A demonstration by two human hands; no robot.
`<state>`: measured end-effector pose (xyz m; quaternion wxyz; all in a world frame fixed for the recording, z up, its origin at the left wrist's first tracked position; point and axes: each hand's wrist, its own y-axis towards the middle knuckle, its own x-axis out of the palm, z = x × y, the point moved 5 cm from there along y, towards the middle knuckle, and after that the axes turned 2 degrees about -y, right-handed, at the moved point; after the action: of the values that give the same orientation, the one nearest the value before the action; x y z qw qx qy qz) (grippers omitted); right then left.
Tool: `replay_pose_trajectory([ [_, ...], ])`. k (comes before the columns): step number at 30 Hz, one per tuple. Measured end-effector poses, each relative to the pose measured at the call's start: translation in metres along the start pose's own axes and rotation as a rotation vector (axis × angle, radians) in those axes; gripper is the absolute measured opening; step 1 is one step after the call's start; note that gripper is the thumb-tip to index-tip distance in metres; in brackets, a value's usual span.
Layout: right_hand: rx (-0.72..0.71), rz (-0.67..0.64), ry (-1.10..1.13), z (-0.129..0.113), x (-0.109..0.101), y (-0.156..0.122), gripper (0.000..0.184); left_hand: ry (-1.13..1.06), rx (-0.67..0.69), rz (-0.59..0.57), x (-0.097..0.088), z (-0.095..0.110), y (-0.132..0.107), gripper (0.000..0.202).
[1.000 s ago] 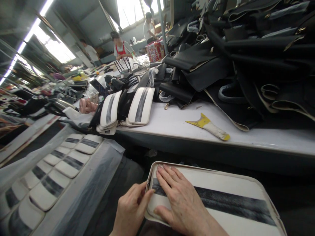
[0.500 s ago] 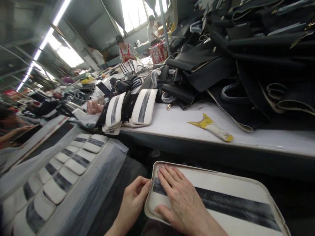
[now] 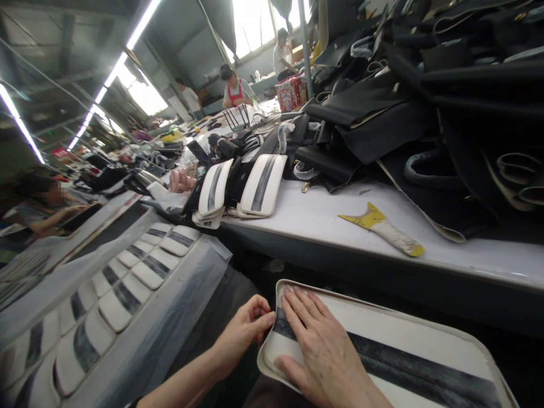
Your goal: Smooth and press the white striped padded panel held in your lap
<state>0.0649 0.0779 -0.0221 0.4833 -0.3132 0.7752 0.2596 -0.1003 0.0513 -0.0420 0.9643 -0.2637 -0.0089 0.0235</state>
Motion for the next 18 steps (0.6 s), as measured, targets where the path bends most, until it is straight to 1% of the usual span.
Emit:
replay_pose_trajectory([
  [5, -0.023, 0.029, -0.035, -0.001, 0.003, -0.001, 0.089, 0.017, 0.02, 0.022, 0.002, -0.002, -0.001, 0.03],
  [8, -0.028, 0.061, -0.047, -0.001, 0.002, -0.002, 0.09, 0.022, 0.016, 0.042, 0.003, -0.006, -0.001, 0.03],
  [10, -0.02, 0.08, -0.051, 0.0, -0.001, -0.001, 0.088, 0.014, 0.036, 0.061, 0.004, -0.008, 0.001, 0.029],
  [12, -0.019, 0.092, -0.055, 0.002, -0.003, 0.001, 0.088, -0.002, 0.074, 0.097, 0.005, -0.008, 0.003, 0.028],
  [14, -0.048, 0.114, -0.061, 0.003, -0.004, 0.002, 0.088, -0.02, 0.113, 0.151, 0.006, -0.007, 0.004, 0.026],
  [16, -0.117, 0.165, -0.041, 0.001, -0.005, 0.0, 0.087, -0.037, 0.152, 0.215, 0.008, -0.007, 0.002, 0.022],
  [18, -0.182, 0.226, 0.05, -0.002, -0.007, -0.002, 0.081, -0.069, 0.175, 0.277, 0.011, -0.013, -0.001, 0.019],
])
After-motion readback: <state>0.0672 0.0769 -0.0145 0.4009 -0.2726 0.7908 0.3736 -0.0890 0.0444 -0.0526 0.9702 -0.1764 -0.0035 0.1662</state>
